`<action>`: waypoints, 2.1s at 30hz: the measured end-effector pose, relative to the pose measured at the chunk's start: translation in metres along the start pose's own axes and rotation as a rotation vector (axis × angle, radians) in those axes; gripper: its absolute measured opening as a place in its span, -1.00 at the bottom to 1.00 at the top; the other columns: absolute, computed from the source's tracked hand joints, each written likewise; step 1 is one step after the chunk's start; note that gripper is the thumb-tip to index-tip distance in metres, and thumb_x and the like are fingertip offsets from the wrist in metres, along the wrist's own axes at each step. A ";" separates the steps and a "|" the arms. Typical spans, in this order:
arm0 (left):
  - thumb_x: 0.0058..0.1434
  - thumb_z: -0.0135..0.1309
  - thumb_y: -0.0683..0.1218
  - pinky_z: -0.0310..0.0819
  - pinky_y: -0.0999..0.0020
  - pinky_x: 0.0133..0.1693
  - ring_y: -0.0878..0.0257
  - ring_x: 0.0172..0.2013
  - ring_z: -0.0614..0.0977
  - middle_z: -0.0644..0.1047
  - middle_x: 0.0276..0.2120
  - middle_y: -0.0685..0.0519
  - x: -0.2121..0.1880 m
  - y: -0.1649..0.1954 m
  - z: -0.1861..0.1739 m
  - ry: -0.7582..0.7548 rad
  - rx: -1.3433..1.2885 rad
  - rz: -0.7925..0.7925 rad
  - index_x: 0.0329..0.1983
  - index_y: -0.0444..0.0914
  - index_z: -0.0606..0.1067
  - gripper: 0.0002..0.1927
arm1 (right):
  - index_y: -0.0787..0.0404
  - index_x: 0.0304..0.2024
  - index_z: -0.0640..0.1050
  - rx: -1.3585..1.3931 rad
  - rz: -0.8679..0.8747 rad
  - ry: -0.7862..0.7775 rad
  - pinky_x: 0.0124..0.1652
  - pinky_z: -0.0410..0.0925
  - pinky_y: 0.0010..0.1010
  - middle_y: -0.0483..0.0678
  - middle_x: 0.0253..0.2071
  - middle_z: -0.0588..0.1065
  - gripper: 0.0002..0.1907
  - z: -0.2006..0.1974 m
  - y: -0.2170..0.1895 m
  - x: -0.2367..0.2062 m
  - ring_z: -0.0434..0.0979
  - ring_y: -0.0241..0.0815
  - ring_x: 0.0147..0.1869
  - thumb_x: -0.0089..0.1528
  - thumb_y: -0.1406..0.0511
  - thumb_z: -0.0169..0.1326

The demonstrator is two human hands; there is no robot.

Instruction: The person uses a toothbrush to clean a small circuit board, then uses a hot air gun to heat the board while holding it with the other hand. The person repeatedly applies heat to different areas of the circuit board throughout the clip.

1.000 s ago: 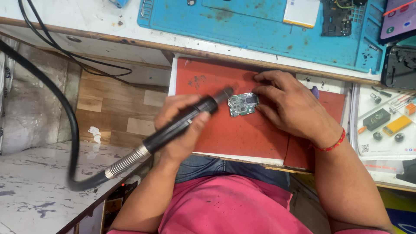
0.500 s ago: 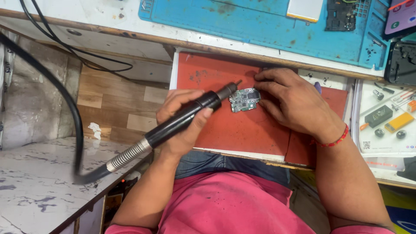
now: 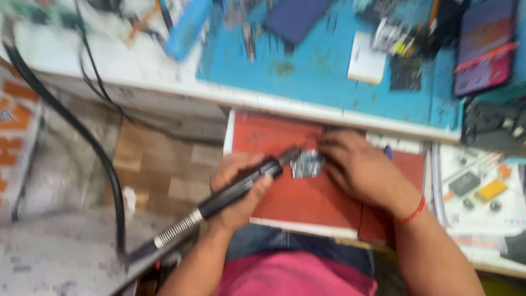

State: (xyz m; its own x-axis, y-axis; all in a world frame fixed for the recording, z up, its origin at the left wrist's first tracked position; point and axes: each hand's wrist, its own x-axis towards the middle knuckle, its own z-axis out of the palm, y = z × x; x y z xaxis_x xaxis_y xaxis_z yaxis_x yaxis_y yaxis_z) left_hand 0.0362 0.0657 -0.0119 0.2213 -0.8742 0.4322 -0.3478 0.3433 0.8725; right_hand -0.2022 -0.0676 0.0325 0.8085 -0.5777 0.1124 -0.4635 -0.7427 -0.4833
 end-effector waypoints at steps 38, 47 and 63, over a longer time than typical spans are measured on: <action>0.22 0.30 -0.01 0.61 0.34 -0.08 0.22 -0.16 0.68 0.62 -0.15 -0.04 -0.001 -0.001 0.004 0.089 -0.217 -0.185 -0.07 -0.31 0.57 -0.66 | 0.30 -0.08 0.60 0.014 0.025 -0.019 0.11 0.34 -0.17 0.05 0.07 0.50 -0.67 0.002 0.003 0.004 0.46 0.08 0.17 0.09 0.33 0.19; 0.19 0.33 0.02 0.52 0.28 -0.03 0.13 -0.12 0.64 0.64 -0.15 -0.03 0.000 0.002 -0.001 -0.169 -0.040 0.067 -0.08 -0.29 0.57 -0.64 | 0.32 -0.03 0.58 -0.020 -0.022 -0.023 0.13 0.37 -0.16 0.10 0.11 0.49 -0.66 -0.001 0.002 0.000 0.47 0.14 0.19 0.13 0.36 0.20; 0.17 0.35 0.04 0.57 0.30 0.01 0.14 -0.09 0.65 0.62 -0.13 0.00 -0.001 0.001 0.003 -0.115 -0.039 0.023 -0.08 -0.27 0.57 -0.61 | 0.33 -0.03 0.60 -0.038 -0.052 0.009 0.14 0.37 -0.16 0.09 0.10 0.49 -0.64 -0.002 0.001 0.002 0.47 0.13 0.20 0.12 0.37 0.24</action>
State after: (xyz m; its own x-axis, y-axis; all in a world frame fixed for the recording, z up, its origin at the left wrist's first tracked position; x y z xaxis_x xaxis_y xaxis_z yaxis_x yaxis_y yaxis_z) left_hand 0.0329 0.0659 -0.0125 0.1072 -0.8986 0.4255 -0.3152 0.3752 0.8717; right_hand -0.2021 -0.0703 0.0340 0.8287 -0.5407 0.1446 -0.4344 -0.7843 -0.4430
